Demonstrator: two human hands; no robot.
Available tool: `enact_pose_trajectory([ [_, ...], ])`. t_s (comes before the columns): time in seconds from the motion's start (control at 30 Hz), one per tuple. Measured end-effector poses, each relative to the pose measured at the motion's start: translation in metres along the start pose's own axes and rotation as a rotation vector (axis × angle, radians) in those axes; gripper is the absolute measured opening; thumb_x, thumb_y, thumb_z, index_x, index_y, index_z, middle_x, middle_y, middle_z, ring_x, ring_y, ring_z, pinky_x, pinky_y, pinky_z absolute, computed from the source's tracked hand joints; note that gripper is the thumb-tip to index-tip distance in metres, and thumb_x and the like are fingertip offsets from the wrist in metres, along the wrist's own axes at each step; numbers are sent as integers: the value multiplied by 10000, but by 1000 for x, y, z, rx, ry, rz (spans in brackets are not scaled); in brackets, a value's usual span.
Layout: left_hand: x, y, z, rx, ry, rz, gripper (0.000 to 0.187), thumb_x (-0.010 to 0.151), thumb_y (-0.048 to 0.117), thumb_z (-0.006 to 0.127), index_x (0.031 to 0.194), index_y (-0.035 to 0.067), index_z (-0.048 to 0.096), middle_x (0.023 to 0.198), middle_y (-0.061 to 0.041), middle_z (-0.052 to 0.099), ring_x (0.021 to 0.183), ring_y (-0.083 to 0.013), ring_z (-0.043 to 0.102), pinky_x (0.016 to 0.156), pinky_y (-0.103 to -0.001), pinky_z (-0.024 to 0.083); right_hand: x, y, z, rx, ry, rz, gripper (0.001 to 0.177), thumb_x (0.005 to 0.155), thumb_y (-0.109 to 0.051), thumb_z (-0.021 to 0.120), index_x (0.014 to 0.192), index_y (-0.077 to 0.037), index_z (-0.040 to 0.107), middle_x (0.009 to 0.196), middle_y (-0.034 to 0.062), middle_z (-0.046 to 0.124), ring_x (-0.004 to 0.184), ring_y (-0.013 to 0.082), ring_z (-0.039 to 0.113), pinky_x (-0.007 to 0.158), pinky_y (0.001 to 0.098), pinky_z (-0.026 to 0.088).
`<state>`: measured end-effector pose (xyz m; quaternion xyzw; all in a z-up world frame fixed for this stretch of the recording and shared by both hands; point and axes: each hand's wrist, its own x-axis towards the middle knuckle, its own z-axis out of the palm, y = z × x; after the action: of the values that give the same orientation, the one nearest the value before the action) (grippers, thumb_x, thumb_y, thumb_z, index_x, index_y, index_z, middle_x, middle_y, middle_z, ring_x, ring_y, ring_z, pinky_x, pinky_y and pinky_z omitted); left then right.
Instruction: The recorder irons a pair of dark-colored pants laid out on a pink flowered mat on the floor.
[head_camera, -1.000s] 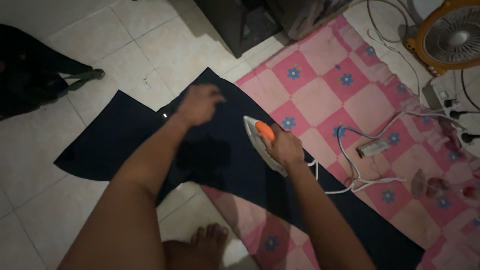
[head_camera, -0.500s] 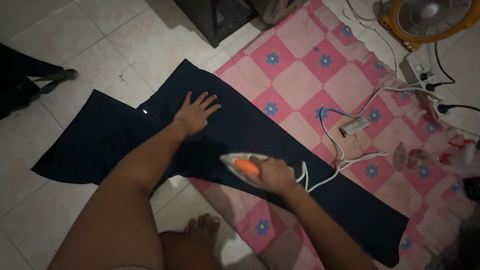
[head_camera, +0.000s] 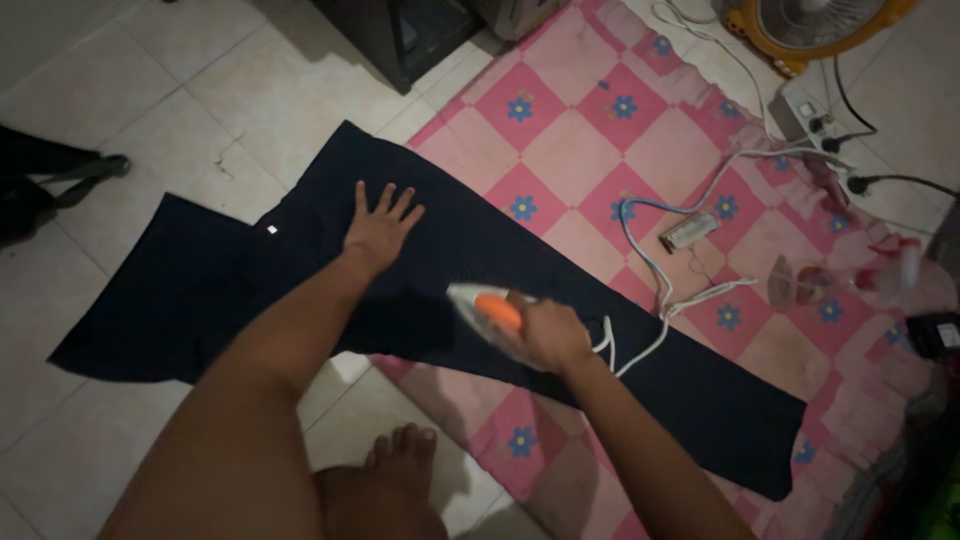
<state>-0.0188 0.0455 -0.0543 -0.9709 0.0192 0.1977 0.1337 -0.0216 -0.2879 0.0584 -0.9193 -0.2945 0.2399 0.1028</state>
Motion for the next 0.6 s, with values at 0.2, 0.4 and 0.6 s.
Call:
enact_pose_trajectory([
  [0.2, -2, 8, 0, 50, 16, -17, 698, 998, 229, 476, 1634, 294, 196, 1731, -72, 68, 1574, -364, 86, 1128, -778, 31, -18, 39, 0, -16, -4, 67, 559, 926, -640, 553, 1271, -201, 594, 878, 220, 737, 835, 439, 728, 749, 552, 575],
  [0.4, -6, 16, -15, 152, -27, -39, 723, 986, 302, 495, 1640, 270, 189, 1720, -119, 77, 1565, -395, 91, 1108, -780, 42, -47, 76, -3, 24, 48, 195, 501, 937, -608, 567, 1202, -184, 608, 842, 190, 757, 816, 404, 748, 749, 531, 577],
  [0.6, 3, 22, 4, 209, 44, -75, 697, 994, 329, 471, 1636, 269, 206, 1718, -132, 113, 1554, -417, 129, 1104, -788, 35, -89, 117, 8, 47, 125, 330, 456, 938, -571, 591, 1133, -159, 611, 820, 201, 745, 801, 434, 732, 727, 544, 571],
])
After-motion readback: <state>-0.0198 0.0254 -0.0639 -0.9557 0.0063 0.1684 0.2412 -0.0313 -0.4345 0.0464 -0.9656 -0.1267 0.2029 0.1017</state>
